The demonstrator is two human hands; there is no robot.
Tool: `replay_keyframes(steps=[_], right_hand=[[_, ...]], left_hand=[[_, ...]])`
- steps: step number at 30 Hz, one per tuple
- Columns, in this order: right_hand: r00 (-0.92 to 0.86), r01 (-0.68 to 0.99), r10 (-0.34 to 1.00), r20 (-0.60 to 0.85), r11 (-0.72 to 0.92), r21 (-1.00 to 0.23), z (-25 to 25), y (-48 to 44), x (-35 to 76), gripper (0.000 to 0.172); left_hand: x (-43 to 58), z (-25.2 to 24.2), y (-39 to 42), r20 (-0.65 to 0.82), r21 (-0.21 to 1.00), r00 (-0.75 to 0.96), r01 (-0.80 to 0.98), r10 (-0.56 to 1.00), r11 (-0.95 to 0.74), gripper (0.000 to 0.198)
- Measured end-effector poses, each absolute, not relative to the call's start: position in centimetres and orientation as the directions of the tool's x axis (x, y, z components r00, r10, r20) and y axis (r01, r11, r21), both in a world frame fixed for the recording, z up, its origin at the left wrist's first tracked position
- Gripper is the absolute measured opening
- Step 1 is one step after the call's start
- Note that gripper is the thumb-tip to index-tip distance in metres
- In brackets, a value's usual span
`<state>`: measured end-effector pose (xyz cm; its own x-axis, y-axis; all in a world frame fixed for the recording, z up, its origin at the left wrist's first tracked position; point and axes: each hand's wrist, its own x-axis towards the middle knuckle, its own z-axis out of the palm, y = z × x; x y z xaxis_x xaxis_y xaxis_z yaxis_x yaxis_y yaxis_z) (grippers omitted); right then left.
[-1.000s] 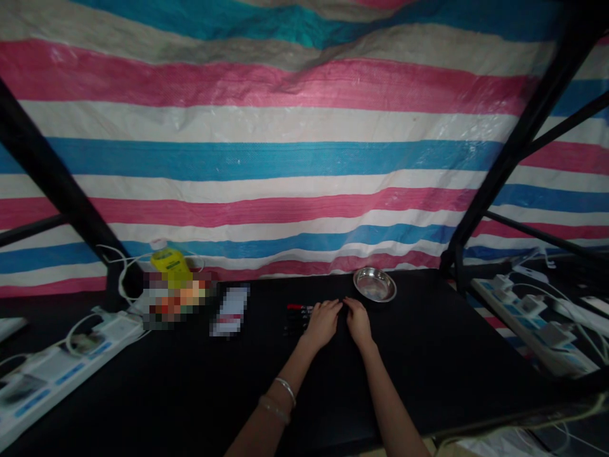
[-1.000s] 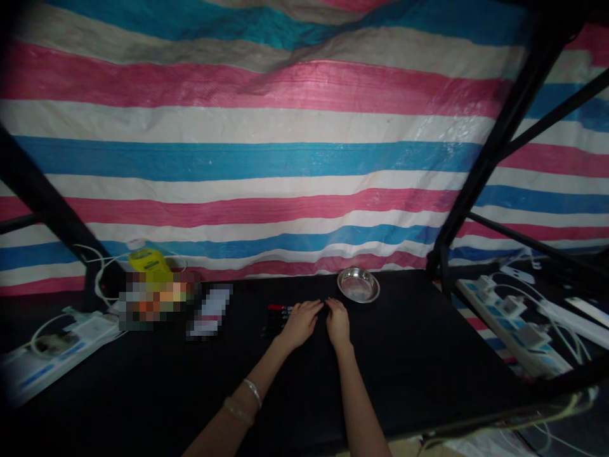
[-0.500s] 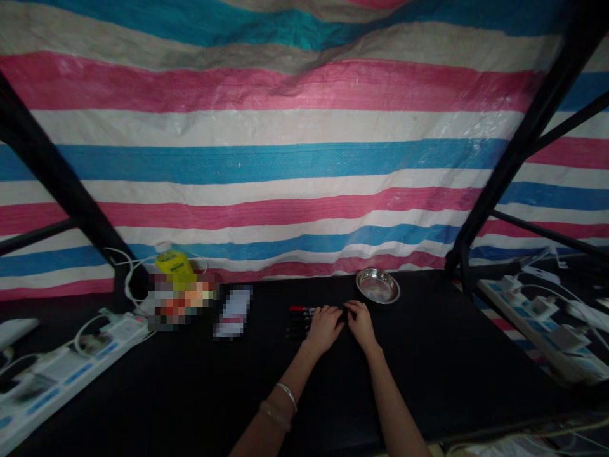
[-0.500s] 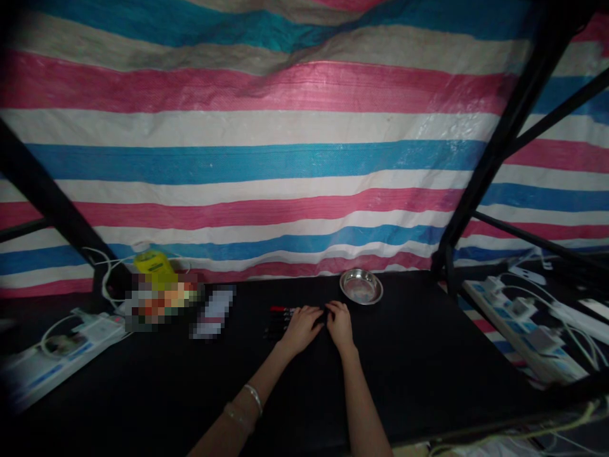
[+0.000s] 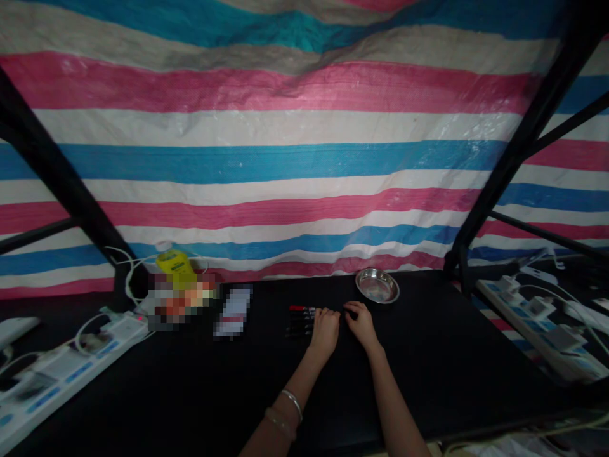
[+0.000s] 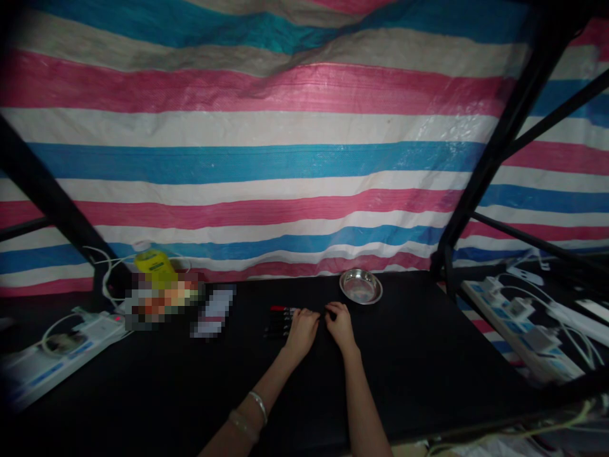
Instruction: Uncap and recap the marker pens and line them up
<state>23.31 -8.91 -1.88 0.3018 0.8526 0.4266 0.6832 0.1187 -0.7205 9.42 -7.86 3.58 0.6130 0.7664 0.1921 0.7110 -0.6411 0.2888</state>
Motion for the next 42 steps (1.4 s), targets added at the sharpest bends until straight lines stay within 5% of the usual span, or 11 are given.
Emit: replay_keyframes(steps=[5,11,18,34,39,42], right_hand=[[0.317,0.639,0.859,0.402,0.120,-0.759,-2.0,-8.9,23.5,0.023],[0.261,0.607,0.892,0.369,0.145,-0.781,-1.6,-9.2,23.5,0.019],[0.227,0.601,0.917,0.328,0.133,-0.788,-1.3,-9.3,23.6,0.011],[0.204,0.617,0.930,0.306,0.121,-0.778,-0.7,-9.7,23.4,0.015],[0.217,0.425,0.921,0.324,0.210,-0.880,-0.1,-9.6,23.1,0.019],[0.196,0.208,0.961,0.196,0.155,-0.966,0.3,-9.8,22.6,0.023]], left_hand=[[8.9,3.7,-8.4,0.241,0.396,0.548,0.698,0.801,-0.597,0.030],[7.3,2.2,-8.5,0.498,0.596,0.368,0.512,0.785,-0.618,0.027],[5.4,0.0,-8.6,0.611,0.579,0.303,0.459,0.731,-0.674,0.026],[5.2,-0.4,-8.8,0.603,0.619,0.250,0.453,0.758,-0.642,0.027],[5.1,-0.2,-8.9,0.629,0.624,0.250,0.402,0.736,-0.670,0.026],[5.1,0.1,-9.0,0.642,0.635,0.220,0.384,0.734,-0.670,0.025]])
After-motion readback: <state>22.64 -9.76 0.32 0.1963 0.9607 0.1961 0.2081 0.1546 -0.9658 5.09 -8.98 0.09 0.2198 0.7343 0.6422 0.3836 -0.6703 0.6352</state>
